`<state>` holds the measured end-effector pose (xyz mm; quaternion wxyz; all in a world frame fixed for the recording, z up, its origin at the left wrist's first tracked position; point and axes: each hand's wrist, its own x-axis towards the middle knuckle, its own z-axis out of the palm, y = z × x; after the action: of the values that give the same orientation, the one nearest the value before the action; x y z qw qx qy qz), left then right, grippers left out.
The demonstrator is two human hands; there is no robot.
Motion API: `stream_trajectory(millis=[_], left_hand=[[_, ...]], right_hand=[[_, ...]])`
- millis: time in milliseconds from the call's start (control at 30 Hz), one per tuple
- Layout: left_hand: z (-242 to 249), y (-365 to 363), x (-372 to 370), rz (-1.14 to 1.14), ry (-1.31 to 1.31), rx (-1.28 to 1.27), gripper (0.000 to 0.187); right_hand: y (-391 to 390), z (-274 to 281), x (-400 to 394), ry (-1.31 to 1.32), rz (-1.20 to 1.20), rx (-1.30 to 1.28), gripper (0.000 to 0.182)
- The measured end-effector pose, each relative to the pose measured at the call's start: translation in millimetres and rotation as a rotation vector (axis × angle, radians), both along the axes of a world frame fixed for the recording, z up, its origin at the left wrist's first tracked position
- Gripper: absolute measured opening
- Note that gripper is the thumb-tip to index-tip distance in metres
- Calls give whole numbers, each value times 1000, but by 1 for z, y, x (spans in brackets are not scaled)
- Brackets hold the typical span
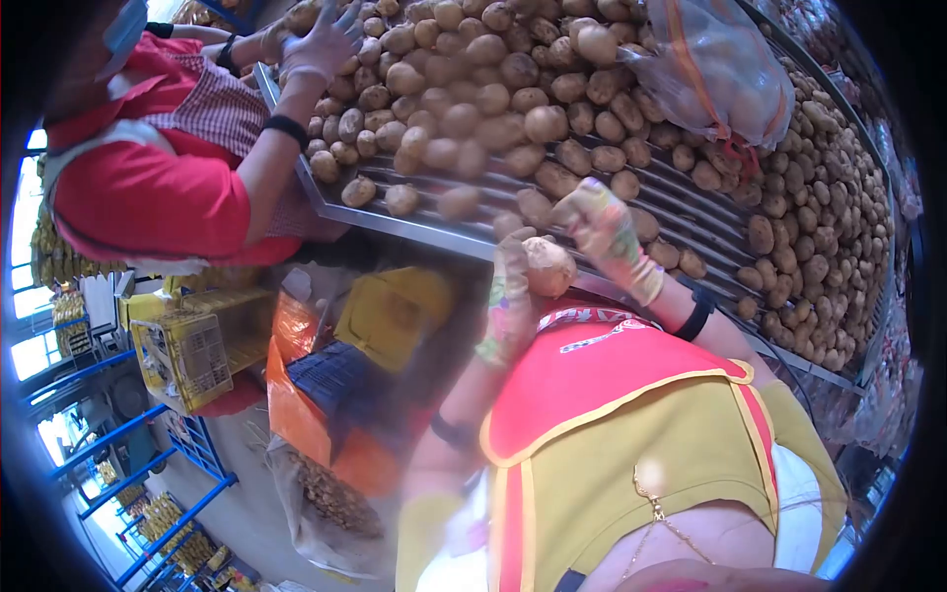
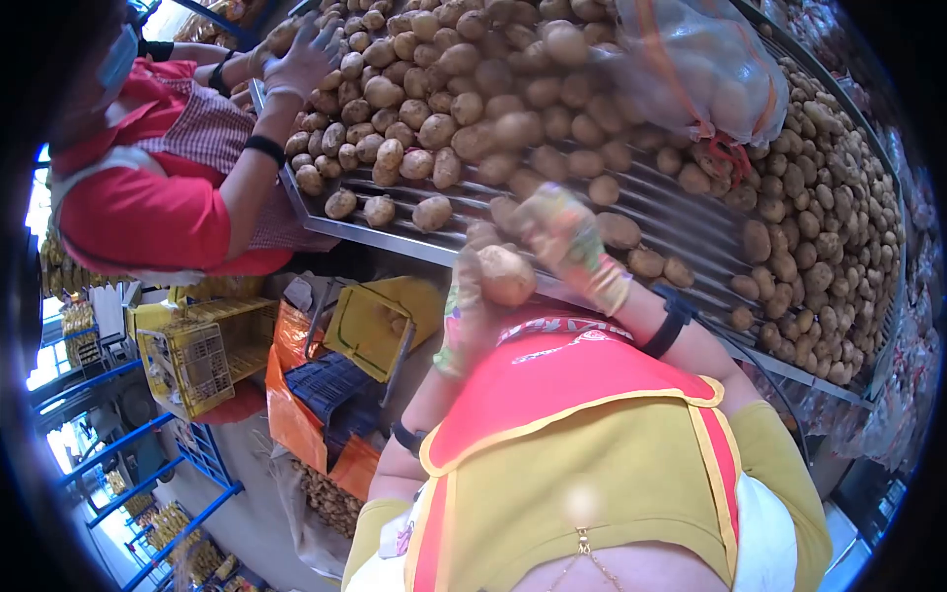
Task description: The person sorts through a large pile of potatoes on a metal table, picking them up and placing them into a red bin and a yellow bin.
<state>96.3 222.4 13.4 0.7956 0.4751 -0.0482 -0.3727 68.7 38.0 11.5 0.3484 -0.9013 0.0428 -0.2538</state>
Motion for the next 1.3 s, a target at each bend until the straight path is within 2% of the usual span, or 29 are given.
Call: stream_trajectory(millis=[33,133,167,200,267,333,367,400,433,500,533,567,633,667,733,800,867,933,1000,1067,1100,1167,1267,1300], left_hand=[[11,-1,2,43,100,-58,62],[18,6,17,61,412,-228,57],[15,10,22,29,506,-292,57],[13,14,28,-4,600,-356,56],[21,20,39,-79,437,-265,46],[21,32,43,-13,434,-139,41],[14,46,39,87,512,-56,41],[2,63,36,183,581,25,42],[-29,92,35,256,664,-195,41],[-86,168,38,275,803,-478,38],[-105,207,41,224,862,-543,37],[-142,256,46,37,885,-603,40],[-167,282,43,167,767,-141,44],[-179,283,33,462,572,374,44],[-170,254,32,833,379,722,42],[-97,179,60,1004,485,395,40],[-31,104,85,439,-169,580,40],[-16,44,120,36,-571,530,45],[-25,-20,157,-146,-1240,528,52],[-8,-85,183,-254,-1542,530,57],[-15,-111,198,-375,-1632,561,58],[-30,-142,228,-639,-1772,584,57],[-19,-160,245,-871,-1533,601,58],[-11,-156,239,-818,-1575,590,47]], right_hand=[[-6,14,0,119,-68,212,9],[-6,42,6,94,59,123,16],[12,48,13,-62,82,145,20],[21,48,14,-69,151,122,21],[34,44,16,-82,289,77,22],[35,37,18,20,192,190,18],[29,33,18,54,137,226,18],[22,29,18,81,80,257,19],[11,24,12,117,89,263,24],[-2,19,-3,192,17,269,24],[-8,16,-14,232,-19,272,24],[-16,6,-26,281,-29,268,25],[-20,-7,-46,338,-92,333,25],[-19,-9,-55,361,-123,365,25],[-12,-5,-66,410,-172,402,25],[-4,-6,-76,427,-221,419,25],[0,-7,-79,430,-234,425,24],[4,-9,-83,427,-238,439,24],[8,-4,-82,448,-252,401,21],[10,2,-83,464,-262,355,19],[12,3,-84,459,-271,279,17],[13,5,-91,470,-301,305,17],[12,-4,-103,401,-377,361,16],[9,-9,-108,362,-416,408,16]])
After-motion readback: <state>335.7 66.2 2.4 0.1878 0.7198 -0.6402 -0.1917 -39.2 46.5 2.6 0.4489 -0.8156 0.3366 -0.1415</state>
